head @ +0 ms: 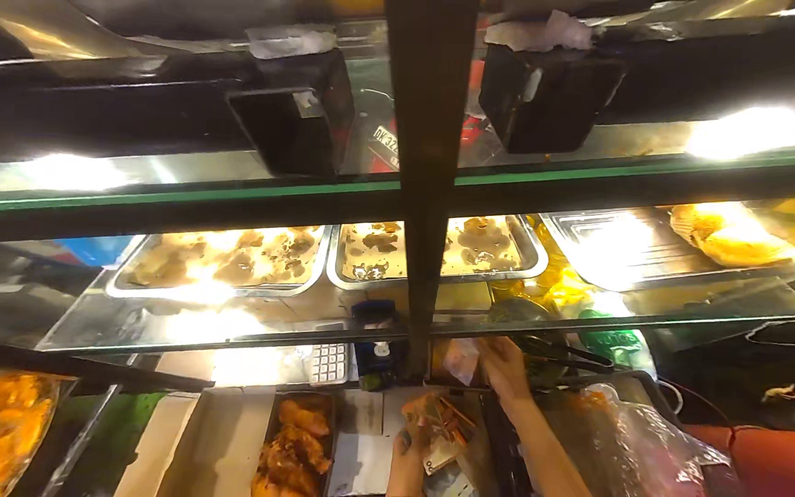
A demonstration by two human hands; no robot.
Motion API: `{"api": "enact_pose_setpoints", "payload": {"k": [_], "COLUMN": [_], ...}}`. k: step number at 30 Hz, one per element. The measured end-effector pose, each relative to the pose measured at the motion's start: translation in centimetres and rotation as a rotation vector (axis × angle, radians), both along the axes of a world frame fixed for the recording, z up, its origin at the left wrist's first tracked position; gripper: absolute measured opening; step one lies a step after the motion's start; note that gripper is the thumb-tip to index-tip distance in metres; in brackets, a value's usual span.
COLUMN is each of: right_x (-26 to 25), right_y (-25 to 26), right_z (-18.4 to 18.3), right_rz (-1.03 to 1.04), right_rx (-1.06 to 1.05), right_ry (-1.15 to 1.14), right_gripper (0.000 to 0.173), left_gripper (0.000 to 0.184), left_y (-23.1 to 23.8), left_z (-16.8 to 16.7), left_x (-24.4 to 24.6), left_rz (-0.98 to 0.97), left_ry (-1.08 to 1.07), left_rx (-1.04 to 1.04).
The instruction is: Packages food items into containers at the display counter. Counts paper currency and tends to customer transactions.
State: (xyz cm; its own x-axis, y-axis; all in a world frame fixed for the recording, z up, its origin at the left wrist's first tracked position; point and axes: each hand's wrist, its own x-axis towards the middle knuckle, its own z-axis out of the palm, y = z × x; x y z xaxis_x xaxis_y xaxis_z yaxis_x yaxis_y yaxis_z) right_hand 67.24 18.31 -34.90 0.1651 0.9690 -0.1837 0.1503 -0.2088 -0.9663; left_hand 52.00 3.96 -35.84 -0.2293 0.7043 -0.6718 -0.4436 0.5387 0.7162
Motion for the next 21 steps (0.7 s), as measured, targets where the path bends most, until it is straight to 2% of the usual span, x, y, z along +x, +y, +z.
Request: {"api": "enact_pose_setpoints", "payload": {"k": [2, 3, 5, 7, 9, 11, 15, 18, 21], "right_x": [1.1, 1.3, 1.2, 0.6, -0.4, -1.2, -1.6, -2.9, -3.8], "right_y": [-2.5, -3.9, -6.4, -8.4, -9.6, -9.9, -9.1, -8.5, -7.1], "right_z": [1.9, 2.8, 2.9, 1.3, 0.2, 0.4, 0.4, 0.4, 0.1], "right_rz": [0.075, 0.152, 0.322, 0.419, 0.415, 0.378, 0.438, 0.311, 0.441], "right_rx": [-0.134, -0.219, -0.326, -0.313, -0.232, -0.17, -0.239, -0.172, -0.115], "right_ry": [0.371, 0.427, 0.324, 0.105, -0.089, -0.178, 0.014, 0.056, 0.051], "right_gripper": [0.019, 0.022, 0.028, 0.041, 0.047, 0.047, 0.06, 0.063, 0.06], "left_gripper": [0.031, 0.029, 0.028, 0.039, 0.055, 0.051, 0.06, 0.055, 0.038], "left_y": [-0.4, -0.7, -0.8, -0.7, -0.5, -0.7, -0.9, -0.4, -0.7], "left_z": [0.2, 0.2, 0.1, 0.0, 0.2, 0.3, -0.9, 1.1, 1.4], "left_x": [-0.3, -0.3, 0.0, 0.6, 1.0, 1.5, 1.0, 0.6, 0.5], "left_rz": [-0.007, -0.019, -0.037, -0.024, 0.022, 0.108, 0.074, 0.174, 0.182], "left_ry": [-0.003, -0.001, -0.021, -0.08, -0.2, -0.282, -0.325, -0.391, -0.328], "left_rx": [0.022, 0.054, 0.162, 0.285, 0.322, 0.281, 0.434, 0.288, 0.11]}}
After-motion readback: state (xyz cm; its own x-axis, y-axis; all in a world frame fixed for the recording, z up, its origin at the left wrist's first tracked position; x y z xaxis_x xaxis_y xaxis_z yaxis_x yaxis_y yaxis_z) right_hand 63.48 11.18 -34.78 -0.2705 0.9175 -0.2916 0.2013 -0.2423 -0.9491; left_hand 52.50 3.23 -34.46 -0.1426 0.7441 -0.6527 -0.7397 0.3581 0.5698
